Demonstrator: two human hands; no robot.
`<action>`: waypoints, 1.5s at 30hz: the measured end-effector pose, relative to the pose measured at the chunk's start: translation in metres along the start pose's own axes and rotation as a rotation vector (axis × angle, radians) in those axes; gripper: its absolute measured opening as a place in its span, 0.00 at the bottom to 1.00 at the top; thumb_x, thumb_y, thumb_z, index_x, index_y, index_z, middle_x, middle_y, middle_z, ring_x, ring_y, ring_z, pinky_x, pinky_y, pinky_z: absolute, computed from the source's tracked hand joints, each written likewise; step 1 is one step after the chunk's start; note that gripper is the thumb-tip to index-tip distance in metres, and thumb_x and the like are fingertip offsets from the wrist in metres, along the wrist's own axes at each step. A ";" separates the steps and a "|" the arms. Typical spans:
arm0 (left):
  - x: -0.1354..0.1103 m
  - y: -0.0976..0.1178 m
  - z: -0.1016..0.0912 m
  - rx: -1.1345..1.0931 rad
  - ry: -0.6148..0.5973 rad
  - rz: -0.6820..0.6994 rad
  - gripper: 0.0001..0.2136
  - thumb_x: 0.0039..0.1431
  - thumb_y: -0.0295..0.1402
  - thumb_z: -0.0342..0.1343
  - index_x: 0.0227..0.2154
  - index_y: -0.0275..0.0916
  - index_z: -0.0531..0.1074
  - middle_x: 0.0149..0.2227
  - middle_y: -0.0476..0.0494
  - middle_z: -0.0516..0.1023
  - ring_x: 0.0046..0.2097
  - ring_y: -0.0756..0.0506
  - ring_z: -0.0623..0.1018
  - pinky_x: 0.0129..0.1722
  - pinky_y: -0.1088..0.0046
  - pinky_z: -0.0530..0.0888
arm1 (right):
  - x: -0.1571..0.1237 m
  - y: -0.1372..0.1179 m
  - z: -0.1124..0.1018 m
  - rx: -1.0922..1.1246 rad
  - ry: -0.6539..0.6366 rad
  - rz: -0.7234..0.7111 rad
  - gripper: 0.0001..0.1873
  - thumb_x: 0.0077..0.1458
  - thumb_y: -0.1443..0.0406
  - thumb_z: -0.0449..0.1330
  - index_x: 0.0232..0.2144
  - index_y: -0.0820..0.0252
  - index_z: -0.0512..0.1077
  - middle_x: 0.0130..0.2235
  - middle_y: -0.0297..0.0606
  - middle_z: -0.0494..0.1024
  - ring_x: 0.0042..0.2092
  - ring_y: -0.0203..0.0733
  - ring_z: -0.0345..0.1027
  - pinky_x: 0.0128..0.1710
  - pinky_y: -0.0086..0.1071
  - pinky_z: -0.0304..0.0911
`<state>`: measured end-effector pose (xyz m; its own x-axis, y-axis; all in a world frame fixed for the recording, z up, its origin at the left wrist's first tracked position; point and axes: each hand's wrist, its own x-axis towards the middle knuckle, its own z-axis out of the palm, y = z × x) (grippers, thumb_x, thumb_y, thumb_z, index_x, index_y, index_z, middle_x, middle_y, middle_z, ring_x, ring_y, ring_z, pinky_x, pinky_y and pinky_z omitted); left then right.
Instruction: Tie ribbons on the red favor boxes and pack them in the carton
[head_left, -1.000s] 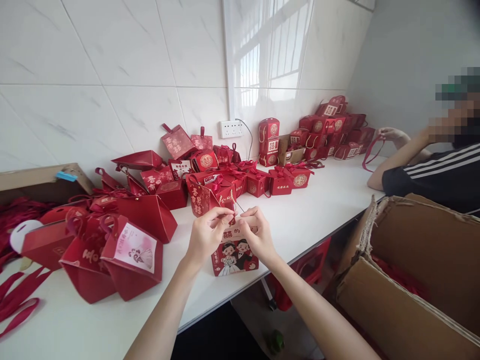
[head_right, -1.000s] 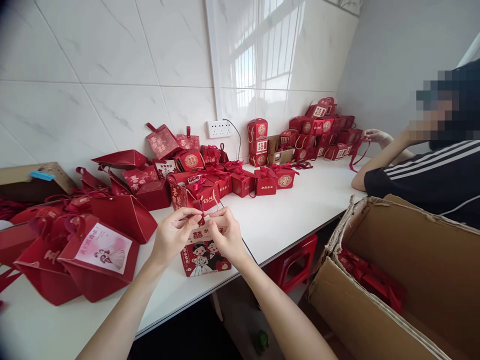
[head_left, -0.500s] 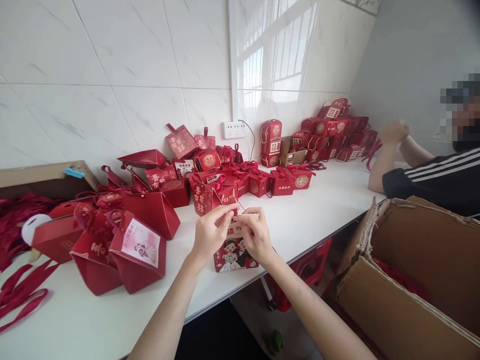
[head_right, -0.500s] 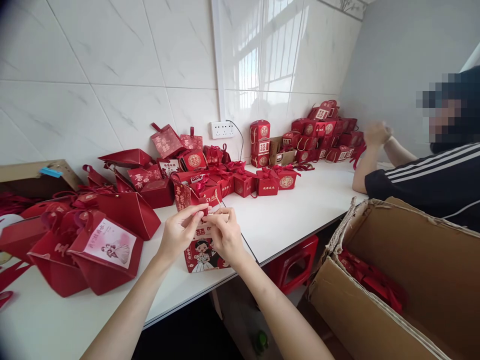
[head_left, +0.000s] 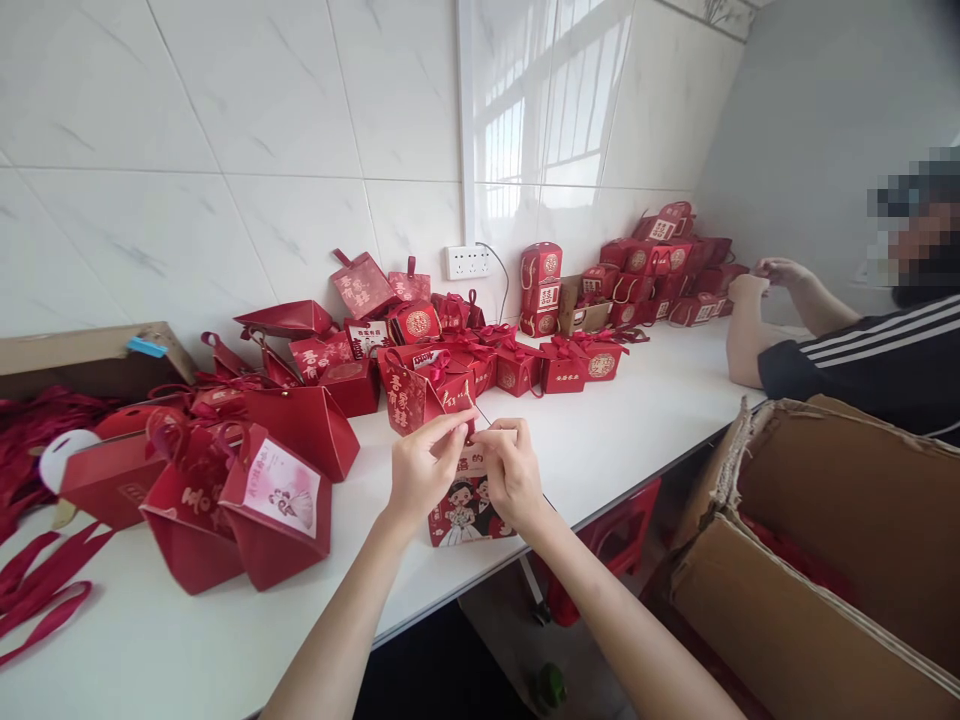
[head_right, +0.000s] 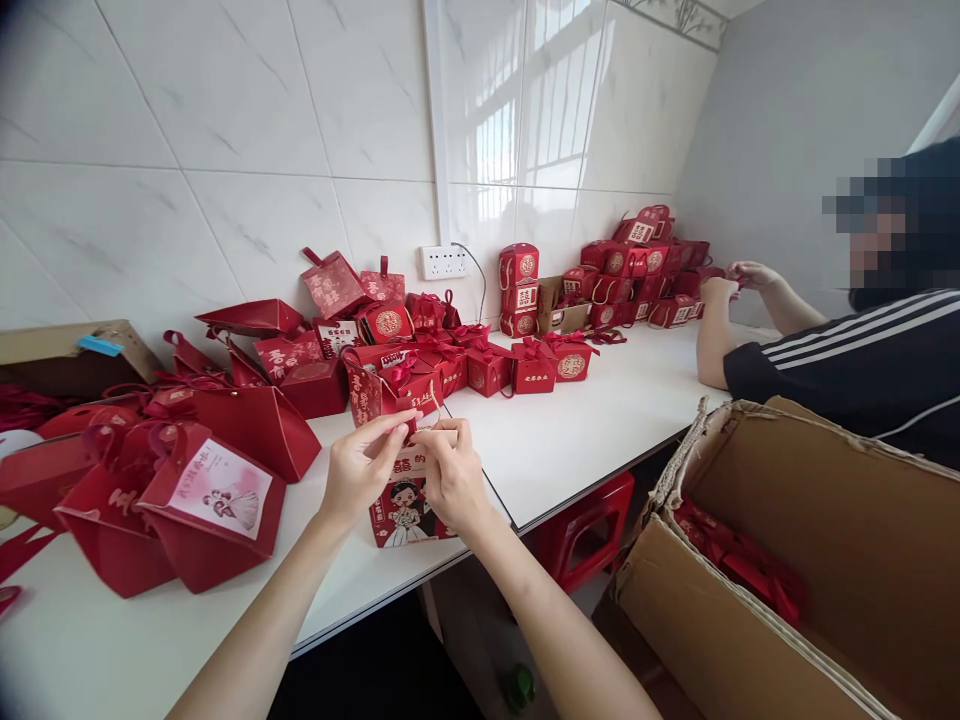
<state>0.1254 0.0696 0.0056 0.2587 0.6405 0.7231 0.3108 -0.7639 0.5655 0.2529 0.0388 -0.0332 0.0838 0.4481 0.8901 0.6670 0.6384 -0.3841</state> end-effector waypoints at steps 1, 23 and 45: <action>0.000 0.000 0.000 0.001 0.001 0.000 0.11 0.62 0.35 0.50 0.40 0.43 0.77 0.40 0.49 0.82 0.41 0.47 0.80 0.42 0.72 0.77 | 0.000 0.001 0.000 0.003 0.000 0.003 0.14 0.59 0.73 0.45 0.40 0.56 0.67 0.35 0.40 0.64 0.41 0.43 0.65 0.32 0.34 0.67; -0.002 -0.001 -0.007 -0.118 -0.113 -0.039 0.13 0.58 0.31 0.51 0.45 0.42 0.74 0.46 0.47 0.79 0.45 0.46 0.79 0.43 0.71 0.78 | -0.002 0.001 0.003 0.095 0.075 0.063 0.09 0.58 0.72 0.48 0.41 0.57 0.62 0.32 0.35 0.68 0.26 0.35 0.62 0.25 0.29 0.62; -0.003 -0.004 -0.006 -0.103 -0.122 0.020 0.14 0.58 0.29 0.50 0.47 0.40 0.73 0.47 0.44 0.78 0.46 0.46 0.78 0.45 0.69 0.77 | 0.023 0.001 -0.017 0.384 -0.229 0.410 0.05 0.51 0.63 0.56 0.29 0.56 0.62 0.30 0.33 0.74 0.31 0.38 0.70 0.33 0.30 0.65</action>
<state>0.1178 0.0703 0.0032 0.3746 0.6253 0.6846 0.2109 -0.7764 0.5939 0.2678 0.0390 -0.0084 0.0871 0.8013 0.5918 0.2955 0.5466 -0.7835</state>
